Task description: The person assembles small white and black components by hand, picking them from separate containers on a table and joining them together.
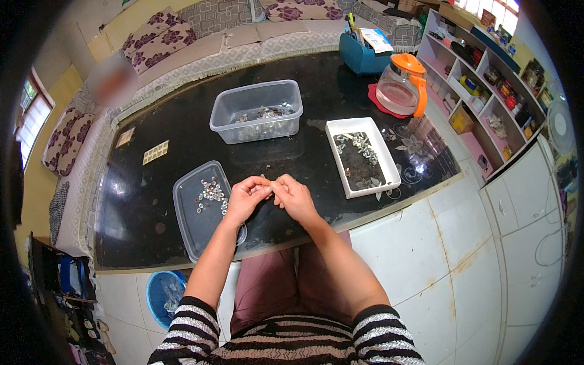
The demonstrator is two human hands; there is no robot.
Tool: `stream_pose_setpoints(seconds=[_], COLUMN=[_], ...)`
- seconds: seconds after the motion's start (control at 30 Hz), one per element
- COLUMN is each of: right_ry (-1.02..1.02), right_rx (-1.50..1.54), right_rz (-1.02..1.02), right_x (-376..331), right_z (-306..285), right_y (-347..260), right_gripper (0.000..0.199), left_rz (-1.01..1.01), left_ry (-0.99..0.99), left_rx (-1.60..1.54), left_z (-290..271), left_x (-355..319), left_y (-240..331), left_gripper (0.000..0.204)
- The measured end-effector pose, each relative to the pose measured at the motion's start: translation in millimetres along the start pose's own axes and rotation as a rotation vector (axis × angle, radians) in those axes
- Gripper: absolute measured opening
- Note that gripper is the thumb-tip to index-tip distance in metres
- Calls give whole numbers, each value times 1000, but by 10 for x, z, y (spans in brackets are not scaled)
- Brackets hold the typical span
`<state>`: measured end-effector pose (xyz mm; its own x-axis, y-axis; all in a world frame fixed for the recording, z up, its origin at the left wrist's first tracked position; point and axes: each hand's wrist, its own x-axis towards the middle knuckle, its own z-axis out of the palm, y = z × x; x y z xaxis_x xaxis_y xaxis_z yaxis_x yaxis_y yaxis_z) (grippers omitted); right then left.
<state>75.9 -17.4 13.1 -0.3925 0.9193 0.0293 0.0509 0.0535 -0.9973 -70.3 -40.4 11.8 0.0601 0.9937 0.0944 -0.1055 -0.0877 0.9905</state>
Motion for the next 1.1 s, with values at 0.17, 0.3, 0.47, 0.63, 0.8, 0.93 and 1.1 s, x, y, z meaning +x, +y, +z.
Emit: stream_pose_setpoints(seconds=[0.17, 0.3, 0.47, 0.63, 0.8, 0.93, 1.1], right_ry=[2, -8, 0, 15, 34, 21, 51], right_rx=[16, 56, 67, -13, -21, -88, -55], right_rz=[-63, -71, -65, -32, -38, -40, -78], right_x=[-8, -6, -15, -24, -17, -30, -29], right_z=[-10, -12, -21, -3, 5, 8, 11], right_y=[14, 21, 7, -50, -31, -62, -58], right_gripper=[16, 16, 18, 25, 26, 25, 28], left_rz=[-5, -32, -47, -7, 0, -8, 4], left_ry=[-14, -19, -20, -26, 11, 26, -5], left_rx=[22, 7, 9, 3, 19, 8, 3], left_z=[26, 22, 28, 29, 28, 36, 38], left_x=[-16, -15, -13, -25, -23, -20, -26], left_y=[51, 48, 53, 56, 42, 25, 32], left_gripper=[10, 11, 12, 11, 11, 11, 11])
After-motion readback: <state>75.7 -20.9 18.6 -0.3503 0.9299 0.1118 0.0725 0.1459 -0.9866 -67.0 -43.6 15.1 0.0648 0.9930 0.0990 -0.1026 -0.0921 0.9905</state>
